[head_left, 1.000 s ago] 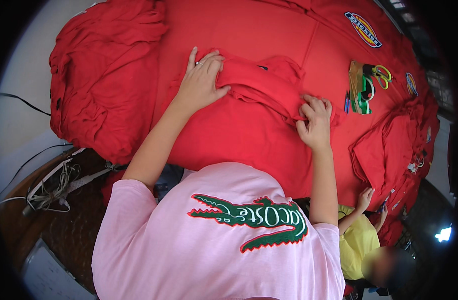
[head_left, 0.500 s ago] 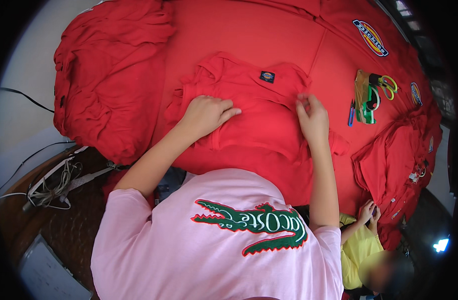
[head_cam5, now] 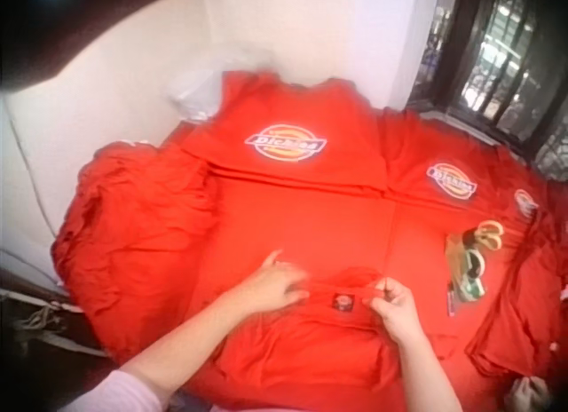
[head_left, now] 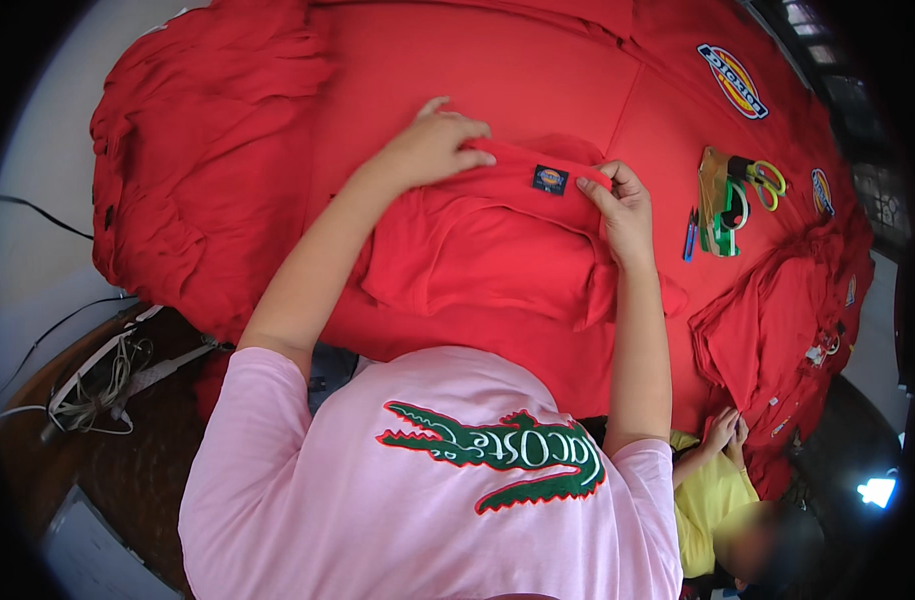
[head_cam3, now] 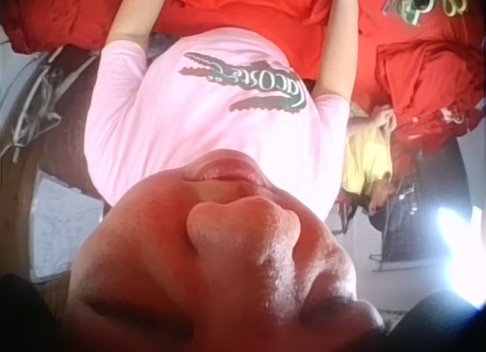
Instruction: The person trims loose threads from red shirts using small snips and stacks them in a pile on a table.
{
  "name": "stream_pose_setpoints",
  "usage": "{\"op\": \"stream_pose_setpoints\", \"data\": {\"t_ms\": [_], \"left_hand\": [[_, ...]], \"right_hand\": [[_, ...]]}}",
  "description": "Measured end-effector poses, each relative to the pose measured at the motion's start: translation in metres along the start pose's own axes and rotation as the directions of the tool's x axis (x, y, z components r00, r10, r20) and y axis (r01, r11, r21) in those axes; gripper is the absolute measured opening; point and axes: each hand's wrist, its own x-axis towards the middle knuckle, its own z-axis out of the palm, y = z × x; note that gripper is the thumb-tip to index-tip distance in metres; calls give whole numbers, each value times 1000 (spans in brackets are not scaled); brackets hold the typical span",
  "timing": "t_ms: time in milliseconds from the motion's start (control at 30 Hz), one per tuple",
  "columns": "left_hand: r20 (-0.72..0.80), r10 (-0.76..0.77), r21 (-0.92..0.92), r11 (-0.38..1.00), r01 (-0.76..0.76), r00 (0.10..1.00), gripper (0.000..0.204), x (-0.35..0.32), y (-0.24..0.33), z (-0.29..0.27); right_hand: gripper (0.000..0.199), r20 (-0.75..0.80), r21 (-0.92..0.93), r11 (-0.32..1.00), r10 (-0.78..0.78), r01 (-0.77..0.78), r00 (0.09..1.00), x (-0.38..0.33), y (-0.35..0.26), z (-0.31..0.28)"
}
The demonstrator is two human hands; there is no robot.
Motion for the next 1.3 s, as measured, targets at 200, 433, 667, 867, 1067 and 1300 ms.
{"op": "stream_pose_setpoints", "data": {"t_ms": [200, 433, 667, 867, 1067, 1300], "left_hand": [[-45, -314, -684, 702, 200, 948, 26, -12, -4, -28], [0, -451, -753, 588, 297, 892, 25, -19, -8, -44], [33, -457, -697, 627, 349, 889, 28, -7, -29, -43], [-201, -35, -136, 991, 7, 979, 23, -69, 12, -73], [-155, 78, 27, 997, -75, 985, 21, -186, 32, -26], [-345, -91, -110, 992, 56, 934, 13, -222, 33, 31]], "right_hand": [[20, -164, -219, 975, -76, 38, 984, 1, -7, -2], [30, -84, -682, 731, -101, 16, 991, 1, -55, -24], [34, 6, -730, 684, 3, 2, 1000, 12, -49, -71], [24, 346, -896, 119, -416, 428, 841, -39, -70, -61], [20, 309, -906, 172, -361, 388, 880, -140, -39, -42], [22, 129, -924, 263, -469, 277, 874, -180, 5, -29]]}}
